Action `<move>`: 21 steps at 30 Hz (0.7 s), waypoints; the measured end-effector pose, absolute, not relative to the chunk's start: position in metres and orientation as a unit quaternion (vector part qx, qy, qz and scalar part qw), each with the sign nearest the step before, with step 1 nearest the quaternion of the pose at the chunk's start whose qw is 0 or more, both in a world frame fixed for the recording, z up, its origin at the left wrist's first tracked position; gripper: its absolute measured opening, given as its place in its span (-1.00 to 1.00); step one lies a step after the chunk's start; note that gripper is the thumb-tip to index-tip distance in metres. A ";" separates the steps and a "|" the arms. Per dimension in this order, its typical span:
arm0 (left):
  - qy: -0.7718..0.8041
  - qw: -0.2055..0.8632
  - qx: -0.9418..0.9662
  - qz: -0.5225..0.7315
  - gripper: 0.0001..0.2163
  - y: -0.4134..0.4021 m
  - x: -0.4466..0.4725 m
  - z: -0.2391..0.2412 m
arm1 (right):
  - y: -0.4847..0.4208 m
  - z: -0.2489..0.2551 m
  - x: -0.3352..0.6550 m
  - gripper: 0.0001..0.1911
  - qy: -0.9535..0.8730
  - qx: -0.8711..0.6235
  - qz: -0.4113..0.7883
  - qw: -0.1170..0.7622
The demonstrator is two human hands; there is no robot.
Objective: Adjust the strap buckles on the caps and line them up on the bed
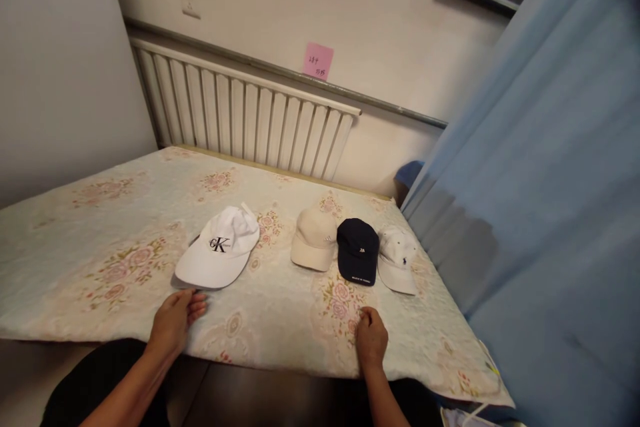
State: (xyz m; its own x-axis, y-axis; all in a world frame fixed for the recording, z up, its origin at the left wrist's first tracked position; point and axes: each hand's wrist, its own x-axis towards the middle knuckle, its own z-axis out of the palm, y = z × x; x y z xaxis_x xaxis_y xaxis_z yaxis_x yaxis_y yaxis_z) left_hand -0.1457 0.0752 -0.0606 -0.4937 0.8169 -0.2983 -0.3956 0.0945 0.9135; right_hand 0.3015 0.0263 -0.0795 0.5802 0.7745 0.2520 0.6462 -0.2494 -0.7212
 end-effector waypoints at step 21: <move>0.593 0.466 0.154 0.639 -0.95 0.083 -0.142 -0.034 | 0.025 -0.078 0.301 -0.69 -0.453 -0.788 0.080 0.410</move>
